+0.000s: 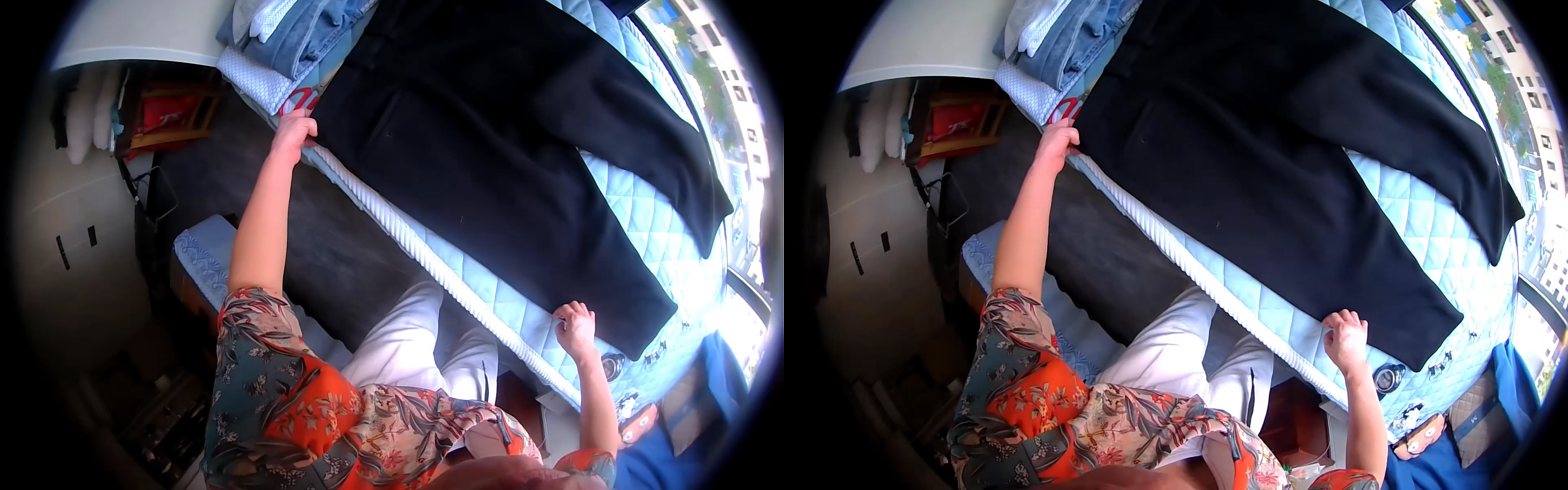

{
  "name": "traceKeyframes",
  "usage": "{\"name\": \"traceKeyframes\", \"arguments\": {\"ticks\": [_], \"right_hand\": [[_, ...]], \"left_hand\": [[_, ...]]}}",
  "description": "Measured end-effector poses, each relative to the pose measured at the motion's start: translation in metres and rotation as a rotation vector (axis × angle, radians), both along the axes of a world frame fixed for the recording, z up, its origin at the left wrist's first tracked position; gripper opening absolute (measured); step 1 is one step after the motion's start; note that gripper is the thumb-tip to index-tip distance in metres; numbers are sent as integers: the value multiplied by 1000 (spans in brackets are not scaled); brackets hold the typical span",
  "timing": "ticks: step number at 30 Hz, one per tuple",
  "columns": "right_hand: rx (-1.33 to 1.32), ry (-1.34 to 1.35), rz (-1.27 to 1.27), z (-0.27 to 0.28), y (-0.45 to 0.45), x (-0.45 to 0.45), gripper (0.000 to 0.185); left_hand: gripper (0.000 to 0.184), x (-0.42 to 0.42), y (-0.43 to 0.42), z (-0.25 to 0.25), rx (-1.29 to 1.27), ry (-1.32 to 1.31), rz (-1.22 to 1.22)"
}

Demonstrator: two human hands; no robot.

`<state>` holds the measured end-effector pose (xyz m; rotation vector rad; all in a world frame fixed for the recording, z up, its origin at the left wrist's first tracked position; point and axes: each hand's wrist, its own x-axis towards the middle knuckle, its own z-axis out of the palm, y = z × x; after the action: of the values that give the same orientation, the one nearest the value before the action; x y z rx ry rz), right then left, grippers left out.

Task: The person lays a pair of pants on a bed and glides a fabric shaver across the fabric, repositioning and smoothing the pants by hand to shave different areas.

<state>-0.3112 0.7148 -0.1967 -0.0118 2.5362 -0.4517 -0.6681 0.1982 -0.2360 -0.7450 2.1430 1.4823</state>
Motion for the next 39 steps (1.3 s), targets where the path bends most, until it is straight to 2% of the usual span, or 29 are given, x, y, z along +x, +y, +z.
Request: {"name": "traceKeyframes", "arguments": {"ticks": [3, 4, 5, 6, 7, 8, 9, 12, 13, 15, 16, 18, 21, 23, 24, 26, 29, 30, 32, 35, 39], "right_hand": [[-231, -162, -126, -9, 11, -1, 18], [-343, -71, -280, -9, 13, -8, 15], [-428, -221, -531, -3, 17, -20, 14], [-544, -225, -706, 4, 18, -37, 12], [-642, -122, -785, 5, 23, -52, 12], [-609, -113, -926, 14, 24, -76, 11], [-611, -5, -943, 13, 33, -95, 13], [-462, 199, -858, -15, 69, -156, 18], [-292, 458, -631, -39, 82, -174, 23], [132, 607, -468, -65, 94, -206, 24], [321, 600, -409, -83, 103, -218, 30], [507, 647, -462, -94, 90, -231, 36], [553, 630, -456, -110, 99, -226, 43], [583, 651, -545, -120, 106, -230, 45], [602, 657, -592, -124, 112, -230, 46], [658, 465, -617, -126, 129, -235, 53], [621, 285, -650, -121, 130, -248, 63], [622, 289, -640, -119, 130, -250, 63], [625, 292, -626, -110, 123, -250, 64], [590, 400, -628, -108, 120, -248, 61], [578, 521, -610, -110, 120, -248, 61]], "left_hand": [[23, -1, -2, -12, -143, 114, -136], [23, 0, 0, -14, -163, 130, -179], [24, 0, 2, -15, -152, 133, -156], [29, -4, 1, -12, -248, 52, -210], [30, -6, 7, -10, -419, 136, -283], [31, -8, 14, -8, -588, 224, -352], [33, -10, 20, -7, -758, 315, -422], [28, -29, 49, -9, -800, 644, -458], [27, -36, 66, -6, -799, 707, -502], [25, -47, 108, 2, -800, 840, -581], [22, -55, 124, -4, -722, 961, -614], [20, -62, 173, 2, -682, 1101, -680], [20, -82, 233, 2, -627, 1176, -839], [20, -101, 271, -1, -613, 1269, -926], [23, -112, 288, -1, -596, 1230, -989], [26, -125, 334, 12, -589, 1213, -1045], [24, -148, 397, 3, -542, 1337, -1088], [25, -154, 414, 0, -512, 1325, -1122], [18, -165, 440, -4, -628, 1191, -1316], [11, -174, 462, -20, -692, 1205, -1422], [10, -184, 468, -27, -631, 1211, -1492]]}}
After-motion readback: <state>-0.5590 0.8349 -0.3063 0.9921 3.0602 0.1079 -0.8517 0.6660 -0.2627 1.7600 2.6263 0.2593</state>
